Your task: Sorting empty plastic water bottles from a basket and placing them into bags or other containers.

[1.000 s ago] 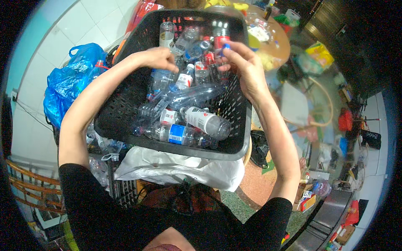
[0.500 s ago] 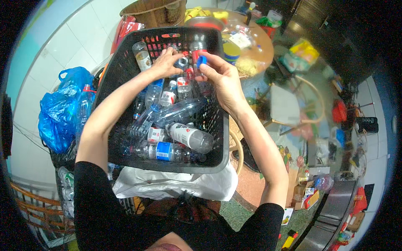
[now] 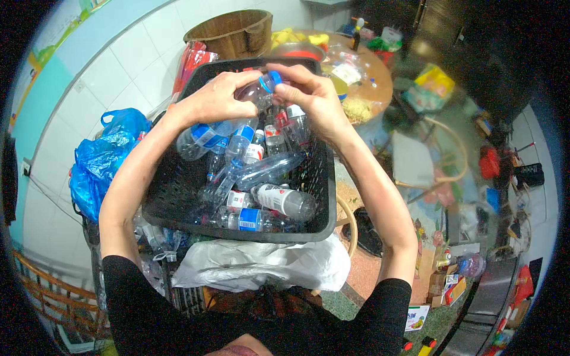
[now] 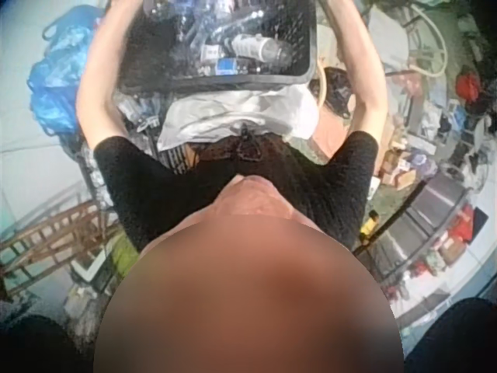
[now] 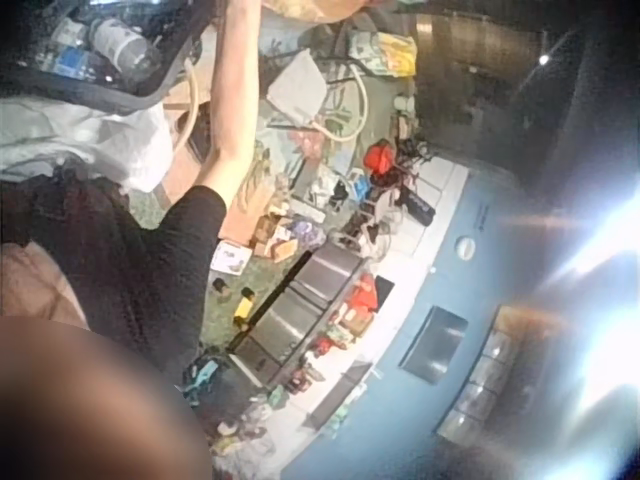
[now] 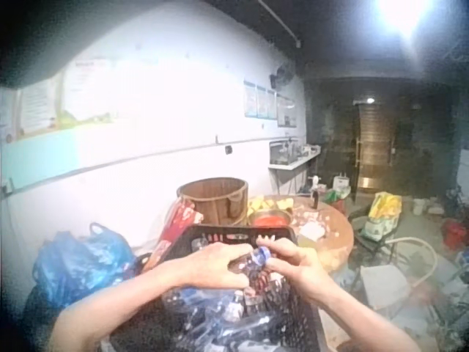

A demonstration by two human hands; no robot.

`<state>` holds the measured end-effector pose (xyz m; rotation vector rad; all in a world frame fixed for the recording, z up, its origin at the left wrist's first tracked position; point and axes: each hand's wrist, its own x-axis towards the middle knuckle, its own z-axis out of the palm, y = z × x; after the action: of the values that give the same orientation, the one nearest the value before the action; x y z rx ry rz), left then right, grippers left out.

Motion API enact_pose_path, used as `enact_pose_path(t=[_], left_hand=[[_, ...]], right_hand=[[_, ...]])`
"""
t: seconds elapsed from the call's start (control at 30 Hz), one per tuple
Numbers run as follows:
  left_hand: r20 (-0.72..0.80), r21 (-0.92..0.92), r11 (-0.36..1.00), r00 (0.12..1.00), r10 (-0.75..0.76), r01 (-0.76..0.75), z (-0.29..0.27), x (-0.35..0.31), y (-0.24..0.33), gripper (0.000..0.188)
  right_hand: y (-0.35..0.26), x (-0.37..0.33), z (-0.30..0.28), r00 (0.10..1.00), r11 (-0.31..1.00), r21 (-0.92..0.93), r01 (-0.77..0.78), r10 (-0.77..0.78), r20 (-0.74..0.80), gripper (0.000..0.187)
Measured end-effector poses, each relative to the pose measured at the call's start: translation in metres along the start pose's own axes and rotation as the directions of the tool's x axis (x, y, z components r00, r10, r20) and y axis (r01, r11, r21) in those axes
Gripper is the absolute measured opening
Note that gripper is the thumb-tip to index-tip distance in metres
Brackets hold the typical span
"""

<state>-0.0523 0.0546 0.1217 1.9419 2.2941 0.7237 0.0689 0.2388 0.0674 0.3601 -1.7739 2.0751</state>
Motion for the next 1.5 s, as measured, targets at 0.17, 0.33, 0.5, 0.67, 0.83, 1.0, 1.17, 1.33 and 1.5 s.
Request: enact_pose_path(t=[0.17,0.33,0.5,0.67,0.83,1.0,1.17,1.33,1.5], left_hand=[[0.194,-0.013,0.992,0.974,-0.117,0.122,-0.016,-0.009,0.016,0.045],[0.223,-0.078,0.986,0.967,-0.123,0.144,-0.017,-0.021,0.023,0.050],[0.158,0.096,0.987,0.977,-0.143,0.129,-0.009,-0.031,0.016,0.049],[0.005,0.397,0.915,0.998,0.067,-0.063,0.009,-0.045,-0.018,0.043],[0.176,0.457,0.881,0.983,0.045,-0.122,0.052,-0.060,-0.053,0.045],[-0.045,0.659,0.731,0.961,0.274,-0.177,0.093,-0.055,-0.070,0.051],[0.116,0.456,0.861,0.974,0.196,-0.228,0.105,-0.049,-0.034,0.040],[0.714,-0.093,0.995,0.698,0.055,0.017,0.127,-0.097,-0.031,0.034],[0.876,0.008,0.998,0.480,-0.039,0.066,0.160,-0.096,-0.036,0.057]], right_hand=[[-0.014,-0.013,0.009,0.972,0.876,-0.429,0.222,-0.160,0.175,0.039],[-0.015,-0.016,0.014,0.972,0.850,-0.483,0.209,-0.126,0.198,0.040],[0.001,-0.012,0.017,0.959,0.795,-0.545,0.268,-0.165,0.231,0.038],[-0.004,-0.020,0.015,0.923,0.673,-0.658,0.337,-0.374,0.090,0.033],[0.001,-0.055,0.006,0.996,0.690,-0.723,-0.033,-0.040,-0.083,0.030],[0.026,-0.082,0.006,0.995,0.716,-0.691,-0.094,0.048,-0.085,0.029],[0.020,-0.084,-0.003,0.990,0.646,-0.750,-0.137,0.111,-0.085,0.036],[0.022,-0.081,0.008,0.981,0.745,-0.639,-0.194,0.158,-0.113,0.033],[0.020,-0.084,0.011,0.957,0.786,-0.548,-0.286,0.213,-0.194,0.032]])
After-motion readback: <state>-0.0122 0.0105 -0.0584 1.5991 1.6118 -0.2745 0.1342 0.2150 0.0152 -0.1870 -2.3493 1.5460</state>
